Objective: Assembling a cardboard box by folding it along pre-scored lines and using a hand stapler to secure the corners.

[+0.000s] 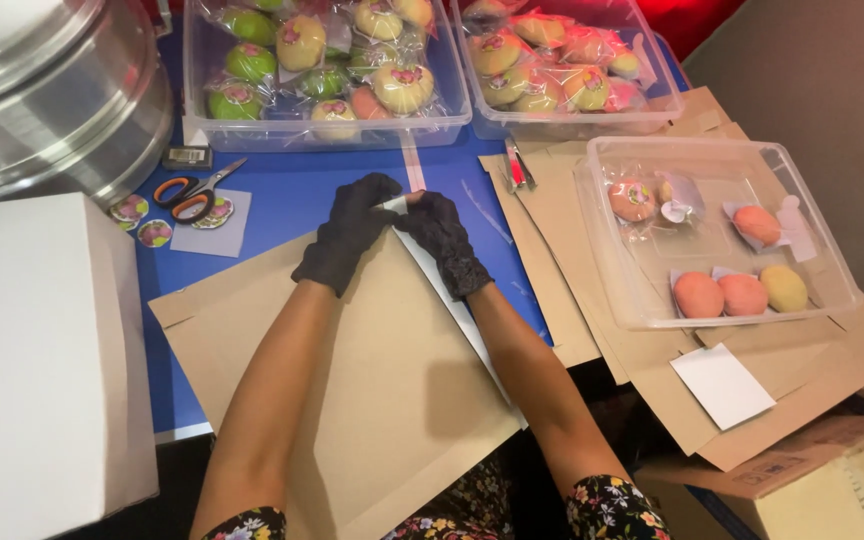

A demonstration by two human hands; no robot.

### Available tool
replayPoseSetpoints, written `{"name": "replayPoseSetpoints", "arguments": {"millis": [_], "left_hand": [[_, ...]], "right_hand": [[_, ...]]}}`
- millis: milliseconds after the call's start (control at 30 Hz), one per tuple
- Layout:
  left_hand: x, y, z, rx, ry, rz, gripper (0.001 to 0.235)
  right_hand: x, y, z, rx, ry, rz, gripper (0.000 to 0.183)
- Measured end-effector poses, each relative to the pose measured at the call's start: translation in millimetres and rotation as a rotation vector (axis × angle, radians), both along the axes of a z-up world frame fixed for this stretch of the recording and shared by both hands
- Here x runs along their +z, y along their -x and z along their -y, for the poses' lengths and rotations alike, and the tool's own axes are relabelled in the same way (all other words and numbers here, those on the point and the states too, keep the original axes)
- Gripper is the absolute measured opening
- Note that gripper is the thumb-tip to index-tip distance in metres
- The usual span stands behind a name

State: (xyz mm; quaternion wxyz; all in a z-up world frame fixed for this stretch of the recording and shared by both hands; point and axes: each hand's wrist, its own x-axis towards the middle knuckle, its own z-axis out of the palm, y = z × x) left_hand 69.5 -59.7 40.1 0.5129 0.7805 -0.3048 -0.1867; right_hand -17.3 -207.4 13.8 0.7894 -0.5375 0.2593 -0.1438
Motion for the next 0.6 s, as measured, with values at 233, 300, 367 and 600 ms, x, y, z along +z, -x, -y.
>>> {"name": "replayPoseSetpoints", "arguments": {"millis": [233, 300, 367, 600], "left_hand": [[60, 17, -28, -0.007, -0.350, 0.084, 0.042], [37, 7, -24, -0.043, -0.270, 0.055, 0.033], [8, -11, -21, 0.002, -0.109, -0.043, 0.034], [24, -7, -44, -0.015, -0.349, -0.034, 0.034]], "right_hand": [[-24, 2, -4, 0.032, 0.411, 0.268, 0.039], [-13, 5, -10, 0.029, 0.470, 0.207, 0.036], [2, 7, -11, 0.095, 0.533, 0.209, 0.034], [24, 17, -25, 0.121, 0.702, 0.096, 0.018]]}}
